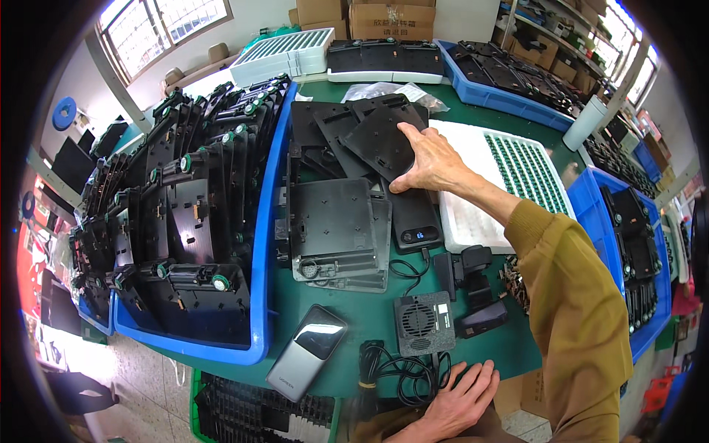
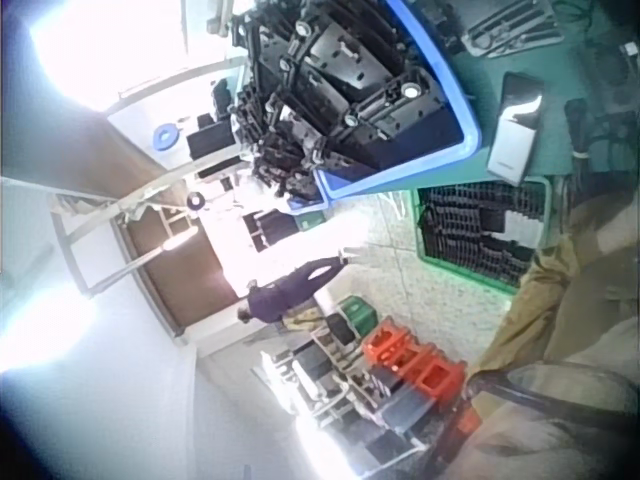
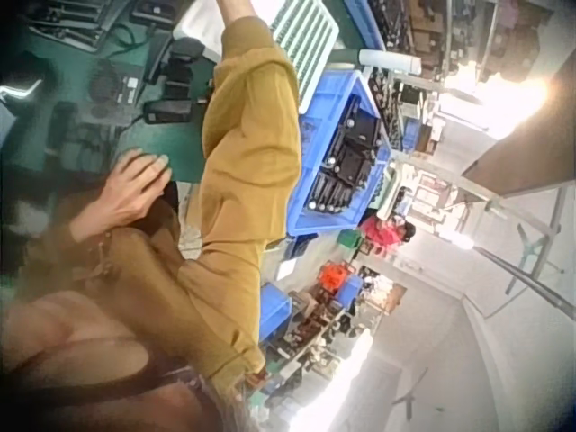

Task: The person assembles electronic components by hand, fitting a plastic housing over an electronic circuit and inserting a green indicator light from a component bin into the assembly.

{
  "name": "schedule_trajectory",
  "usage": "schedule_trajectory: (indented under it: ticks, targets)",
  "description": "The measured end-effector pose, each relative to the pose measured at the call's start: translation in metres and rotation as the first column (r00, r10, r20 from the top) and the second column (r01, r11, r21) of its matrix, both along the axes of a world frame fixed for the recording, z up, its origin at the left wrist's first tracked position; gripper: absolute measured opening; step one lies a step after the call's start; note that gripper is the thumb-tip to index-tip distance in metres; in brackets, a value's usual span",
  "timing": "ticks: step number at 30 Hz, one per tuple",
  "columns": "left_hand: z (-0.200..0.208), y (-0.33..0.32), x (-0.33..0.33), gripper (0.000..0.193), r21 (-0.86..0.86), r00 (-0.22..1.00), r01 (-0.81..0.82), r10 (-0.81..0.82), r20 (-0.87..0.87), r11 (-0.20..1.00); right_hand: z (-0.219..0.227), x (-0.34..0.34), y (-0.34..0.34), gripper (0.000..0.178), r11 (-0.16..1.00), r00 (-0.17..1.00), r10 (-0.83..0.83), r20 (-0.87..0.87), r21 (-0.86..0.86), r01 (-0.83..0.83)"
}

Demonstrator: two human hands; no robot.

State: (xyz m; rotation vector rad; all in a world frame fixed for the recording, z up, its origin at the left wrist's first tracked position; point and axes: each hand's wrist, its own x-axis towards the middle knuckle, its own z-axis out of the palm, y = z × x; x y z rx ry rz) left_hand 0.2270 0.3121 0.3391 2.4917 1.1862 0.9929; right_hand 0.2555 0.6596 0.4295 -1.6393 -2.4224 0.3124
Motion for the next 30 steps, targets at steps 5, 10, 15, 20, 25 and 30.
schedule_trajectory:
  ticks: [5, 10, 15, 20, 25, 30]
  targets:
    - [-0.006, -0.003, 0.003, 0.039, 0.016, 0.998, 0.056, -0.056, 0.029, 0.998, 0.022, 0.024, -0.006, 0.118, 0.997, 0.986, 0.056, -0.160, 0.064, -0.046]
    - [-0.002, 0.002, 0.002, 0.045, -0.016, 0.996, 0.053, -0.052, 0.067, 0.998, 0.080, 0.069, -0.060, 0.110, 0.944, 0.891, 0.325, -0.317, 0.170, -0.284]
    - [0.004, 0.003, -0.003, 0.053, -0.064, 0.989, -0.001, 0.010, 0.149, 0.998, 0.101, 0.137, -0.165, 0.106, 0.772, 0.771, 0.627, -0.113, 0.220, -0.596]
    - [-0.005, -0.004, 0.000, 0.037, -0.111, 0.916, -0.097, 0.132, 0.379, 0.989, 0.081, 0.194, -0.268, 0.106, 0.820, 0.822, 0.566, -0.060, -0.053, -0.569]
    - [0.011, -0.004, 0.005, 0.036, -0.267, 0.815, -0.137, 0.262, 0.517, 0.954, 0.041, 0.217, -0.290, 0.103, 0.776, 0.767, 0.629, 0.129, -0.176, -0.606]
    - [0.008, -0.001, 0.000, 0.031, -0.118, 0.945, -0.020, 0.057, 0.323, 0.993, 0.007, 0.211, -0.271, 0.097, 0.695, 0.667, 0.717, 0.203, -0.127, -0.708]
